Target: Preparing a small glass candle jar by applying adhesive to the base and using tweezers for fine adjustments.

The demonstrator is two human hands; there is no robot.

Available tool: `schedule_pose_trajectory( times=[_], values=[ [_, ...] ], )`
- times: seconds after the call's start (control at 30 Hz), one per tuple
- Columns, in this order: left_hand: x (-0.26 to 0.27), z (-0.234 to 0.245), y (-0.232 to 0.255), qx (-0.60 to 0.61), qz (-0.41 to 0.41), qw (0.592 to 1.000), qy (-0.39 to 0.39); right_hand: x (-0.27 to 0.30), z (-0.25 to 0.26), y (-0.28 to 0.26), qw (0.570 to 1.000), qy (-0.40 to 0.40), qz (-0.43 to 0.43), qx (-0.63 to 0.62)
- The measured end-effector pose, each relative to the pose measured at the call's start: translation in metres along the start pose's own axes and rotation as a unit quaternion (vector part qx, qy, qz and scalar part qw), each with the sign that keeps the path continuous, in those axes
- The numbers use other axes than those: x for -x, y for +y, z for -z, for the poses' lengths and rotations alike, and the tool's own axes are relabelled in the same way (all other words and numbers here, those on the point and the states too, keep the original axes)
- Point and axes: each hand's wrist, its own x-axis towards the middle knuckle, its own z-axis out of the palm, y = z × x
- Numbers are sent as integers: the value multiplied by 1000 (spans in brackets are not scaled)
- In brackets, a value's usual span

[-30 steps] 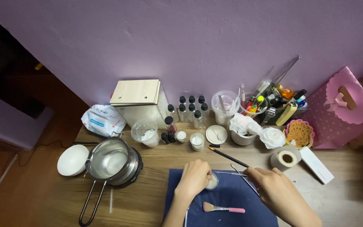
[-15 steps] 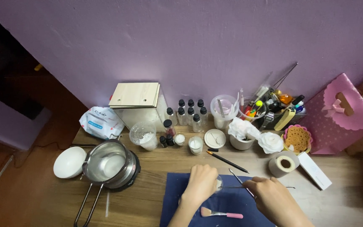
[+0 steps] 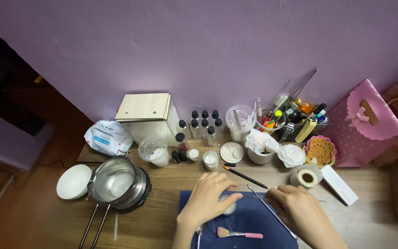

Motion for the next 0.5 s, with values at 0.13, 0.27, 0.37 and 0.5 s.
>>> schedule_pose_trajectory(
  times=[0.13, 0.27, 0.37, 0.5],
  values=[
    [1, 5, -1, 42, -49, 998, 26, -1, 11, -9, 995, 82, 50, -15],
    [1, 8, 2, 88, -89, 987, 104, 3, 24, -16, 983, 148, 102, -42],
    [4, 12, 5, 87, -89, 983, 139, 3, 22, -17, 983, 140, 112, -47],
    [0, 8, -1, 15, -72, 977, 201, 3, 13, -16, 991, 82, 103, -32]
  ],
)
